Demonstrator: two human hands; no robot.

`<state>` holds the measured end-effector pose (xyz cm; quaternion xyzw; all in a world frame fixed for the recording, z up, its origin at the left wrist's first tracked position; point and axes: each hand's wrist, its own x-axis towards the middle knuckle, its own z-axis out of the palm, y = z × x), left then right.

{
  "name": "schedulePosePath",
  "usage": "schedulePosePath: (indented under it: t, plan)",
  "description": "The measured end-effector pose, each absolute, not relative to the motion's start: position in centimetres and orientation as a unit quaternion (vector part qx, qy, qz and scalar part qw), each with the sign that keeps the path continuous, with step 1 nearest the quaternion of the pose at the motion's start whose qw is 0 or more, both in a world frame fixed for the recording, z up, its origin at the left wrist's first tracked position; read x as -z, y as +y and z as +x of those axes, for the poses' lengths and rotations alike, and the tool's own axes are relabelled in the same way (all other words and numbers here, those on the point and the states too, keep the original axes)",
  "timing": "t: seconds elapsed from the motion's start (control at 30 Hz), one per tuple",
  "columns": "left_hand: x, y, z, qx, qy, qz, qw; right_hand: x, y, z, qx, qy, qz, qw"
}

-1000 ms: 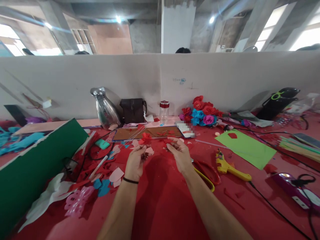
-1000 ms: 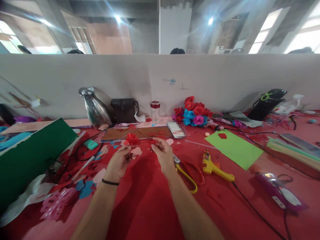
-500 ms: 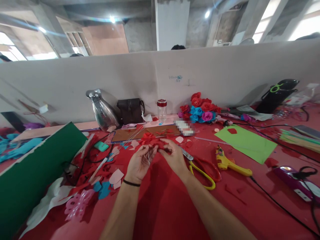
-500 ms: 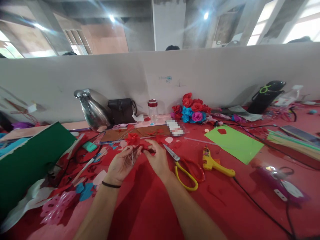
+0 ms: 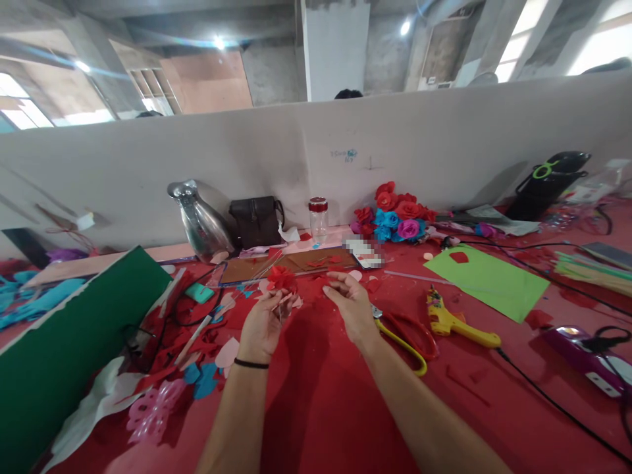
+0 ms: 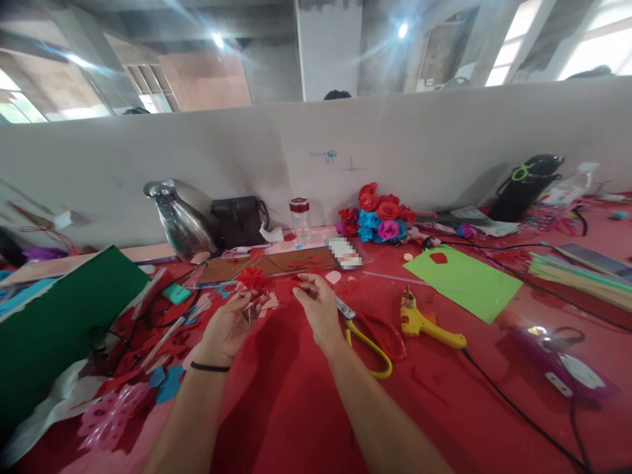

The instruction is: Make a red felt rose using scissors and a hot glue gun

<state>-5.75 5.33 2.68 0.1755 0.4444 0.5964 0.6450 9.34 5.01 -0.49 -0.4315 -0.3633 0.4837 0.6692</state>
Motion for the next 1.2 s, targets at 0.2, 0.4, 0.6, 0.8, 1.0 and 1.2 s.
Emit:
schedulePosePath:
  t: [0.2, 0.4, 0.6, 0.8, 1.0, 1.2]
  plan:
    - [-1.7, 5.3, -5.4, -0.578, 0.526, 0.262, 0.566, 0.3, 4.9, 9.2, -0.529, -0.324, -0.421, 0.661]
    - [-0.4, 5.3, -4.9, -0.583, 0.525, 0.320, 0.531, 0.0, 4.7, 9.0, -0.560, -0.271, -0.391, 0.678]
    - [-0.6, 4.8, -3.8, -0.594, 0.526, 0.330, 0.511, -0.1, 4.3, 8.7, -0.576, -0.320, -0.370, 0.655]
    - [-1.2, 3.9, -3.0, -0.568, 0.518, 0.314, 0.557, 0.2, 3.7, 7.4, -0.520, -0.381, -0.399, 0.652]
    - [-1.3, 3.3, -2.1, -0.560, 0.486, 0.328, 0.586, 0.5, 3.8, 6.9, -0.499, -0.358, -0.416, 0.671]
    - [-1.4, 2.9, -1.3, -0.563, 0.468, 0.335, 0.593, 0.5, 3.8, 6.9, -0.462, -0.339, -0.415, 0.707]
